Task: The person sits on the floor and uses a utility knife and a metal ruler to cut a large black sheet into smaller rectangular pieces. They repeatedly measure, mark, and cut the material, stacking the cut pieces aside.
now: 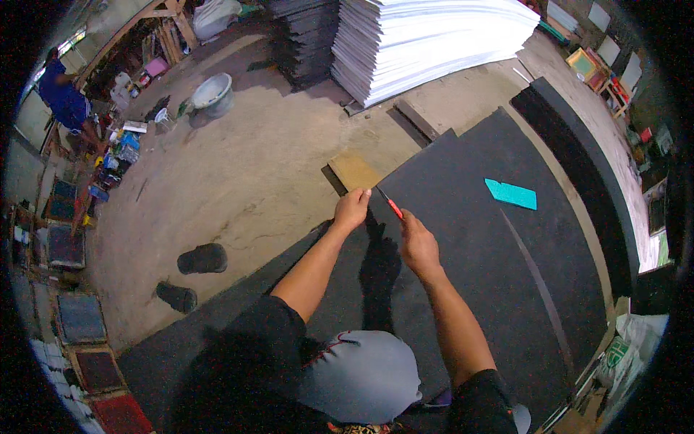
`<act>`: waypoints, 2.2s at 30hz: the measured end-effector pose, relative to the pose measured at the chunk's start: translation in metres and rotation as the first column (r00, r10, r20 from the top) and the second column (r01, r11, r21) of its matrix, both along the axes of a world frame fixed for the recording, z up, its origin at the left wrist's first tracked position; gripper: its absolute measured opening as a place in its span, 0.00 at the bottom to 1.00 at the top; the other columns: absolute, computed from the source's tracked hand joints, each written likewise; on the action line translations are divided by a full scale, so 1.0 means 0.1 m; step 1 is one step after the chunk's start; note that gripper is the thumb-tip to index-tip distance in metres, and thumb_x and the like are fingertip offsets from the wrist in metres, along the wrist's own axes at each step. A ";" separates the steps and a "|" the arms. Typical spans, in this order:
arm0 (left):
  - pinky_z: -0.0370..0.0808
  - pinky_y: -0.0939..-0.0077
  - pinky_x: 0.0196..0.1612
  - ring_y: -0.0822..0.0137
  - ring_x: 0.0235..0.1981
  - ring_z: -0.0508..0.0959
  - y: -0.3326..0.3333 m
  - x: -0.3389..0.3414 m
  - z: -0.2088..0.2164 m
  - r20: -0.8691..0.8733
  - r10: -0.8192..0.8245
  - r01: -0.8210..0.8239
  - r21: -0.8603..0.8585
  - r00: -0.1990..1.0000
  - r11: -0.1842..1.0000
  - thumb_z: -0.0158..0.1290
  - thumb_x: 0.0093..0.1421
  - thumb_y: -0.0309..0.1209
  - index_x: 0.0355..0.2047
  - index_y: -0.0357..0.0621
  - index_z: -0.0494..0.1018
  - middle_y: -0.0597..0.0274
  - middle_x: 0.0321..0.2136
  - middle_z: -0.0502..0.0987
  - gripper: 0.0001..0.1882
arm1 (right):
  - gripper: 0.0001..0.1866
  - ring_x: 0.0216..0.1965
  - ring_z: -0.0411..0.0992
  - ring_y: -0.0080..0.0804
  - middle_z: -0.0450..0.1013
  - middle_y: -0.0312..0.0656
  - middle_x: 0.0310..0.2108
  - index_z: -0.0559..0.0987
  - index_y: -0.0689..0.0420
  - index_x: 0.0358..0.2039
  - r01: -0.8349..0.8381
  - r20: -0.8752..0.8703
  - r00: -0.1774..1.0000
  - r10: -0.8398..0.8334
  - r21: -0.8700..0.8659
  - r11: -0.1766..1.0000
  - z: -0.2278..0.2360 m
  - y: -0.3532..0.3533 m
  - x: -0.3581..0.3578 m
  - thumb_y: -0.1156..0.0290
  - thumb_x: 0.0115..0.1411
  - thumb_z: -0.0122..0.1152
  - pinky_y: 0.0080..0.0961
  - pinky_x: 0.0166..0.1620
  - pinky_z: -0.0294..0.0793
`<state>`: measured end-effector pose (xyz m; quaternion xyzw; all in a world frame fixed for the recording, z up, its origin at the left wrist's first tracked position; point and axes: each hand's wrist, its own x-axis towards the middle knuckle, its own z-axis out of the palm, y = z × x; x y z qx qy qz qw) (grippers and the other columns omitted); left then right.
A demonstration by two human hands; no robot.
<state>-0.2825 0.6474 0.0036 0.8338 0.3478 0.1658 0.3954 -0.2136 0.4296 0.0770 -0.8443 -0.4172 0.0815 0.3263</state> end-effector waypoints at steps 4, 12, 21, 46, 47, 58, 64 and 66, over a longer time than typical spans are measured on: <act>0.74 0.45 0.42 0.36 0.40 0.80 -0.06 -0.06 0.06 0.052 0.006 -0.008 0.023 0.999 1.000 0.46 0.73 0.48 0.38 0.39 0.77 0.42 0.35 0.81 0.22 | 0.18 0.47 0.77 0.62 0.77 0.56 0.49 0.71 0.52 0.60 0.019 0.000 1.000 -0.019 -0.087 0.996 0.04 0.08 -0.02 0.68 0.72 0.49 0.54 0.46 0.77; 0.75 0.45 0.43 0.37 0.41 0.80 -0.11 -0.12 0.16 0.118 -0.004 0.000 0.040 0.993 0.999 0.46 0.73 0.47 0.41 0.40 0.78 0.43 0.36 0.82 0.21 | 0.21 0.48 0.79 0.57 0.78 0.53 0.52 0.71 0.52 0.63 0.000 0.066 0.998 0.012 -0.179 0.984 0.14 0.12 0.02 0.65 0.72 0.47 0.52 0.47 0.80; 0.73 0.45 0.40 0.36 0.38 0.80 -0.12 -0.14 0.14 0.158 0.006 -0.014 0.047 0.987 0.999 0.47 0.73 0.46 0.36 0.39 0.75 0.41 0.32 0.80 0.22 | 0.19 0.44 0.78 0.62 0.79 0.55 0.46 0.71 0.51 0.60 0.016 0.092 0.996 0.007 -0.245 0.969 0.22 0.20 -0.01 0.67 0.70 0.49 0.55 0.44 0.78; 0.77 0.56 0.50 0.46 0.47 0.83 -0.08 -0.09 0.41 0.079 -0.061 0.060 0.015 0.995 0.998 0.52 0.69 0.52 0.52 0.50 0.80 0.45 0.43 0.84 0.23 | 0.25 0.38 0.79 0.59 0.77 0.52 0.43 0.67 0.49 0.67 -0.036 0.094 0.993 0.066 -0.292 0.956 0.08 -0.42 0.07 0.67 0.70 0.50 0.54 0.40 0.78; 0.77 0.57 0.50 0.46 0.47 0.83 -0.09 -0.10 0.43 0.083 -0.061 0.059 0.026 0.995 0.998 0.52 0.70 0.52 0.51 0.50 0.80 0.45 0.42 0.84 0.23 | 0.25 0.38 0.79 0.59 0.77 0.52 0.43 0.67 0.49 0.67 -0.039 0.091 0.994 0.067 -0.281 0.959 0.08 -0.36 0.07 0.67 0.70 0.50 0.54 0.40 0.79; 0.77 0.59 0.50 0.48 0.46 0.83 -0.14 -0.12 0.48 0.124 -0.043 0.034 0.069 0.991 0.997 0.51 0.70 0.53 0.52 0.47 0.80 0.49 0.43 0.84 0.25 | 0.27 0.43 0.80 0.58 0.79 0.56 0.43 0.69 0.53 0.63 -0.075 -0.015 0.997 0.079 -0.541 0.838 0.24 -0.47 0.11 0.71 0.61 0.57 0.54 0.44 0.80; 0.76 0.59 0.47 0.50 0.42 0.83 -0.05 -0.07 0.43 0.041 -0.129 0.129 0.018 0.991 0.991 0.50 0.70 0.50 0.51 0.54 0.81 0.51 0.39 0.84 0.20 | 0.28 0.44 0.80 0.58 0.79 0.55 0.43 0.69 0.53 0.60 -0.105 -0.095 0.994 0.053 -0.715 0.691 0.12 -1.36 0.17 0.71 0.59 0.61 0.52 0.45 0.80; 0.76 0.58 0.46 0.49 0.41 0.83 0.04 0.04 0.44 -0.002 -0.183 0.183 0.022 0.983 0.983 0.51 0.69 0.47 0.49 0.52 0.81 0.50 0.38 0.84 0.19 | 0.25 0.44 0.80 0.58 0.79 0.55 0.44 0.69 0.54 0.60 -0.118 -0.120 0.992 0.043 -0.737 0.665 0.10 -1.67 0.17 0.69 0.61 0.59 0.52 0.44 0.80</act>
